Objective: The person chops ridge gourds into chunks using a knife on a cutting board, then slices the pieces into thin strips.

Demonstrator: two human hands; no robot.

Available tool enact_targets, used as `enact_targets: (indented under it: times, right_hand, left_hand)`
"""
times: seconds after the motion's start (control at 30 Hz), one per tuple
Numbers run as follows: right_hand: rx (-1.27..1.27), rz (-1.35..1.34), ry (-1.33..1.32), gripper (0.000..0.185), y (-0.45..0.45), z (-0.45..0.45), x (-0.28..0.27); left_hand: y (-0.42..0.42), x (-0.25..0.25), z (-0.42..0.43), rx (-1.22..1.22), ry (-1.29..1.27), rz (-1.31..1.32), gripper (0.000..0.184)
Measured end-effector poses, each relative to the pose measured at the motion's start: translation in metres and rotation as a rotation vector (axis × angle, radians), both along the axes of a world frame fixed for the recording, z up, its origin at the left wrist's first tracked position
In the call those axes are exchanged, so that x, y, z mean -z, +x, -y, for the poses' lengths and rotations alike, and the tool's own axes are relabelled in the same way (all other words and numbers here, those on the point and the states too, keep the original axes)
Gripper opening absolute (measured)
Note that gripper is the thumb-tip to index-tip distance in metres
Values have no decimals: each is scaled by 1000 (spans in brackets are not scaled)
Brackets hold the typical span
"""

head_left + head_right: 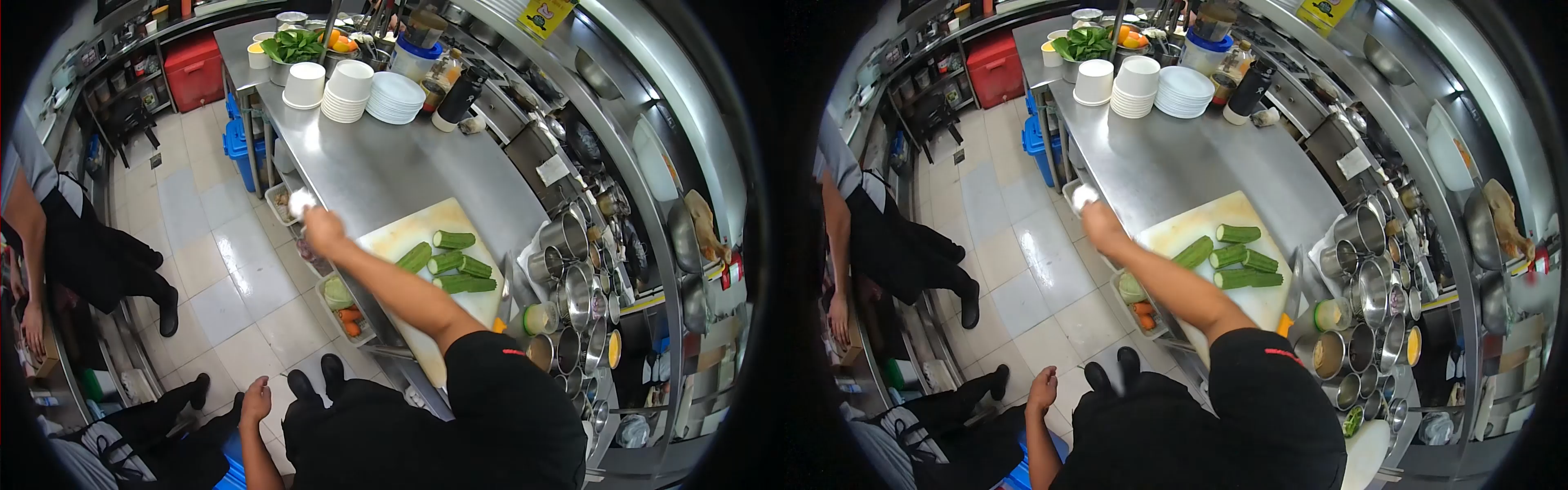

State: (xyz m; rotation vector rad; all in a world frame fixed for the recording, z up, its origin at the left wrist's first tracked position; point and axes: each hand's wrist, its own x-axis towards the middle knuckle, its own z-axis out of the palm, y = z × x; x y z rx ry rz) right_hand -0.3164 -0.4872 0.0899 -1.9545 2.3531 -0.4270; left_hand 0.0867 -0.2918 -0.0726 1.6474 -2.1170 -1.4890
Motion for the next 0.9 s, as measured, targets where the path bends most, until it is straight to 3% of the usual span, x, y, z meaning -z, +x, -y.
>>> enact_targets:
  times: [0.07, 0.1, 0.2, 0.27, 0.33, 0.37, 0.47, 0.53, 0.57, 0.63, 0.67, 0.7, 0.77, 0.8, 0.87, 0.9]
  right_hand:
    - [41, 15, -11, 16, -76, -7, -4]
    - [200, 90, 80, 17, -100, -15, -31]
    - [186, -126, 333, 20, -166, -30, -20]
    - [216, -210, 307, 21, -151, -20, 30]
    - [136, -330, 320, 21, -94, -13, 32]
    - [75, -179, 263, 20, -75, -7, 21]
    - [93, -123, 152, 20, -93, 13, 7]
    - [335, 1, 138, 21, -132, 27, 8]
    - [321, 3, 135, 21, -124, 29, 20]
    - [176, -408, -96, 23, -93, 22, 45]
    - [246, -318, -85, 26, -74, 40, 74]
    - [210, -325, -81, 26, -66, 43, 63]
    - [-54, -108, -19, 31, -46, 41, 27]
    - [-109, -114, -287, 36, -71, 44, 22]
    - [84, -71, -256, 32, -128, 60, -3]
    - [84, -210, -176, 28, -169, 72, 6]
  left_hand:
    - [25, 5, -16, -156, -7, -89, 39]
    - [38, 6, -24, -166, -9, -95, 39]
    - [65, 16, -55, -57, 83, 248, 42]
    - [69, 32, -72, -62, 136, 289, 42]
    - [67, 50, -83, 25, 232, 307, 42]
    - [62, 47, -80, 24, 226, 307, 42]
    - [33, 24, -80, -66, 122, 79, 41]
    - [22, 11, -81, -172, 137, 17, 39]
    - [18, 6, -82, -270, 151, -48, 38]
    - [21, 16, -89, -313, 129, -37, 37]
    - [33, 43, -99, -285, 119, 3, 37]
    - [35, 59, -112, -268, 110, 40, 38]
    - [32, 25, -118, -248, 222, 182, 39]
    - [35, 18, -124, -275, 224, 171, 40]
    - [42, 4, -132, -306, 226, 173, 41]
    - [40, -4, -135, -388, 215, 183, 41]
